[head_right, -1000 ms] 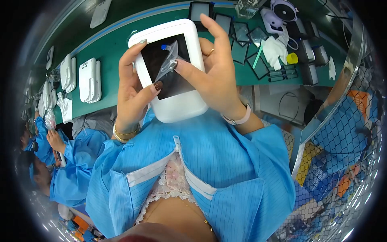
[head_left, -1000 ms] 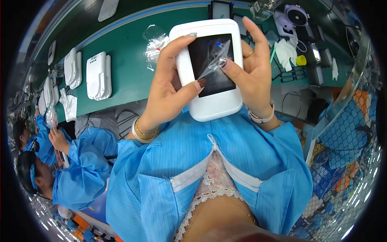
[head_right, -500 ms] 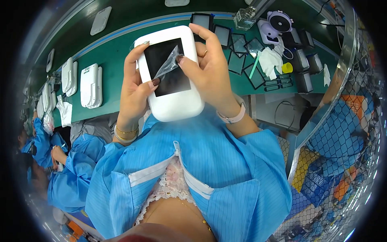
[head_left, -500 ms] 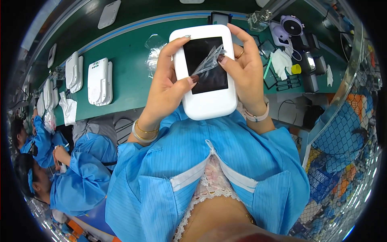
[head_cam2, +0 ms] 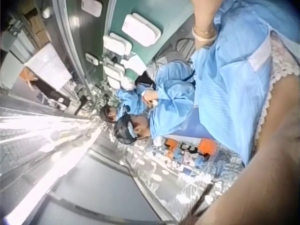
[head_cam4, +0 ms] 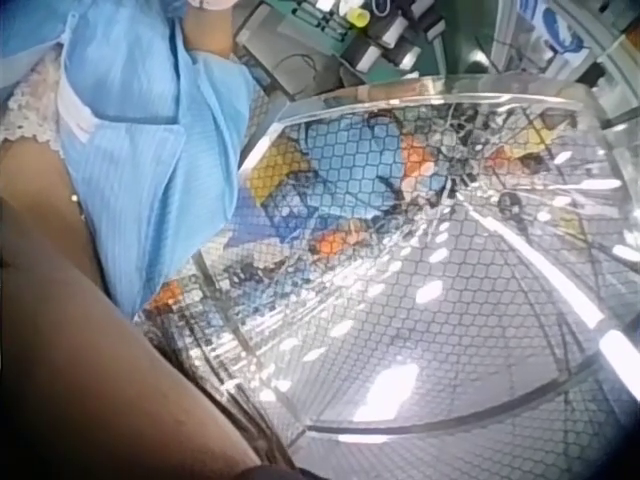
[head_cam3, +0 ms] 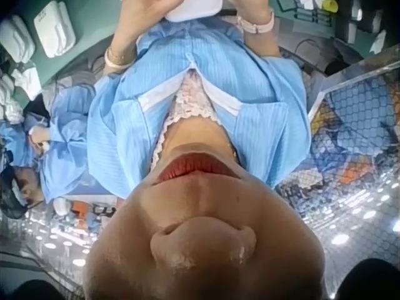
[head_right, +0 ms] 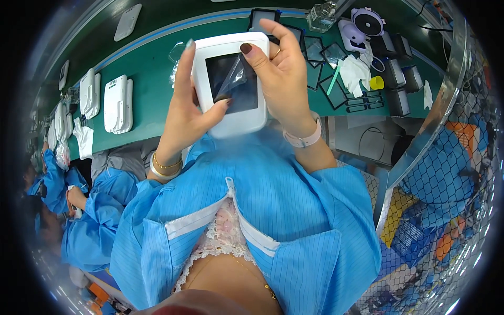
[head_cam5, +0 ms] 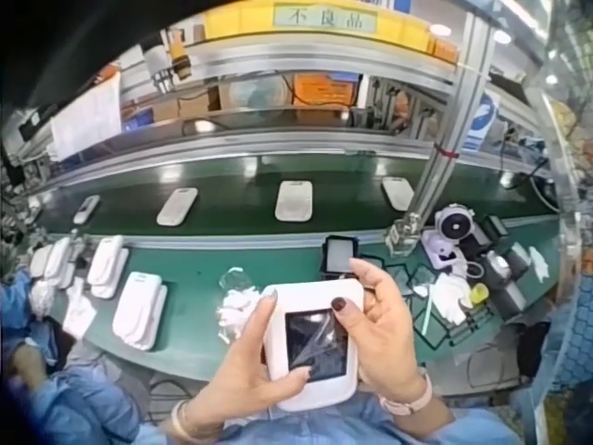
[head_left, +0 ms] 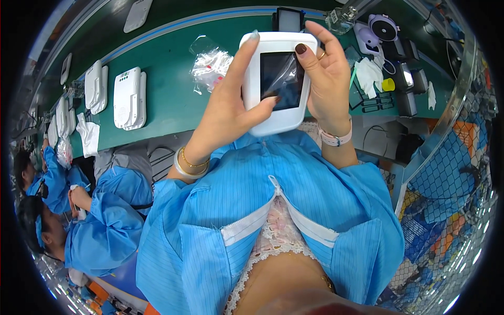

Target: Assembling and cleaning handheld device screen components on an assembly line.

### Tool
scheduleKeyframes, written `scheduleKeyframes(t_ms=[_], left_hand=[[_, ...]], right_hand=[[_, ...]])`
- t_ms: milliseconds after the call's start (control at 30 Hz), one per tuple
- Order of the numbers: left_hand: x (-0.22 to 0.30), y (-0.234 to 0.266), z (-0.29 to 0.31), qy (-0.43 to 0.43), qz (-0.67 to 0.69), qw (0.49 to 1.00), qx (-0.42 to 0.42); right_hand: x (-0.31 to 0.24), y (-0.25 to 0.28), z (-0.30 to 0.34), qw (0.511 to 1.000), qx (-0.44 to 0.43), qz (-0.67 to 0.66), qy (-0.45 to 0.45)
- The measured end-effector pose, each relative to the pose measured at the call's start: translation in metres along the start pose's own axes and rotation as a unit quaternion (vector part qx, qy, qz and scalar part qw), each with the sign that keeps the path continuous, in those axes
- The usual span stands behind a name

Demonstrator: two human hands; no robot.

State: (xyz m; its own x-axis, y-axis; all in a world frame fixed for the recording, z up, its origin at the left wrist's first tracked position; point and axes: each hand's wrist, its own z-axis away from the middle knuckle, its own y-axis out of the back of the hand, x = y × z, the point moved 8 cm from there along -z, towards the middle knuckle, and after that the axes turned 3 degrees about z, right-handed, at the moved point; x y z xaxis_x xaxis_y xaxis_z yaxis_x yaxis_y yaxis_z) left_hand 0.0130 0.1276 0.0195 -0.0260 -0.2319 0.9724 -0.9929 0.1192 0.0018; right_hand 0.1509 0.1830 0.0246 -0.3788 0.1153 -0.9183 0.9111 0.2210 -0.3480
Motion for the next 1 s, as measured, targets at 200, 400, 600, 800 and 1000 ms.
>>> scheduleKeyframes(t_ms=[200,400,600,800,1000], left_hand=[[0.008,0.05,-0.018,-0.162,0.003,0.963,0.215],[0.013,0.017,-0.022,-0.063,-0.104,0.991,0.059],[-0.016,0.038,-0.031,-0.013,0.149,0.989,-0.002],[-0.035,0.075,-0.036,0.021,0.182,0.977,0.105],[-0.083,0.104,-0.042,0.156,0.208,0.96,0.102]], right_hand=[[-0.004,-0.003,0.006,0.994,-0.012,0.079,0.07],[0.003,-0.005,0.005,0.993,-0.023,0.1,0.064],[0.006,-0.02,-0.002,0.987,-0.037,0.138,0.071],[0.052,-0.034,-0.044,0.983,-0.069,0.169,-0.031],[0.111,-0.062,-0.141,0.954,-0.109,0.265,-0.09]])
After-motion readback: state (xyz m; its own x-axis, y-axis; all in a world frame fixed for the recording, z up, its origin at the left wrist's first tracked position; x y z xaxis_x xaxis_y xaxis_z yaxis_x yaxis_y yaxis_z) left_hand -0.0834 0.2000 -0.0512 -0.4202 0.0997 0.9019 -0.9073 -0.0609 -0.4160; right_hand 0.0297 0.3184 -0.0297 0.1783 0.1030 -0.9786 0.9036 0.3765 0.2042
